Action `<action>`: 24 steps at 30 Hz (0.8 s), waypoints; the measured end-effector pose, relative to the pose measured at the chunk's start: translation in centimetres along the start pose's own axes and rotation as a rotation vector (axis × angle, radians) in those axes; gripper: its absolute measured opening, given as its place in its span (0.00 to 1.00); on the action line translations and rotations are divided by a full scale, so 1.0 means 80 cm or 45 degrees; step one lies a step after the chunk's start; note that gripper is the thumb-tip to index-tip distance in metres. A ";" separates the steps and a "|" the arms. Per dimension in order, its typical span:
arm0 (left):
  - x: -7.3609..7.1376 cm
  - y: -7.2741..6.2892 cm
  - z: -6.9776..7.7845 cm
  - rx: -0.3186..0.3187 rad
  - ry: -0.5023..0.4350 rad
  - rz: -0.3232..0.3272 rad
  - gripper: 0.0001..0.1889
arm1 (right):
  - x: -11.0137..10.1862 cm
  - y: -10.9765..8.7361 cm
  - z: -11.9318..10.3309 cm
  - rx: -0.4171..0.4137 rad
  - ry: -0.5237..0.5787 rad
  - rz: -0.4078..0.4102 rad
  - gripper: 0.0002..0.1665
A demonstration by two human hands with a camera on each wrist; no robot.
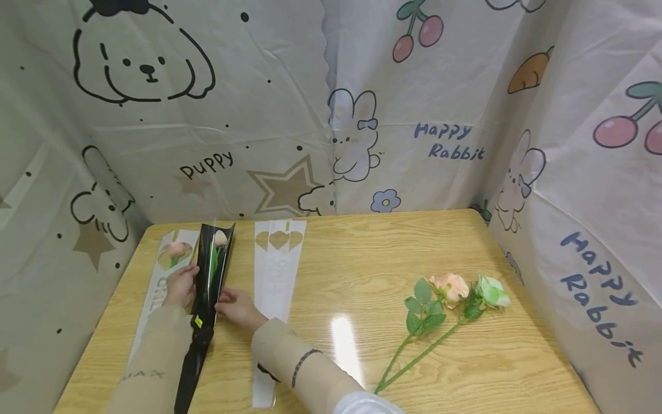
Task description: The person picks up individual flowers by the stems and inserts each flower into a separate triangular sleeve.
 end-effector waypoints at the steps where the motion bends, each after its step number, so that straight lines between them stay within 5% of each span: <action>1: -0.002 0.017 -0.010 0.047 -0.055 -0.030 0.18 | 0.001 0.001 0.001 -0.006 -0.003 -0.016 0.28; 4: -0.003 0.028 -0.015 0.103 -0.060 -0.047 0.16 | 0.005 0.004 0.007 0.003 -0.013 -0.057 0.30; 12: 0.003 -0.021 0.016 0.222 0.351 0.087 0.18 | 0.011 0.006 0.014 0.040 0.016 -0.170 0.31; 24: 0.002 -0.033 0.029 0.476 0.670 0.286 0.20 | 0.019 0.003 0.011 0.041 -0.043 -0.345 0.35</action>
Point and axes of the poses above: each hand's wrist, its own y-axis towards the middle knuckle, its own x-axis out of the palm, z = x × y, the point moved 5 cm from there along y, towards the middle knuckle, and after that the axes turned 5 degrees about -x, right-handed, at the moved point
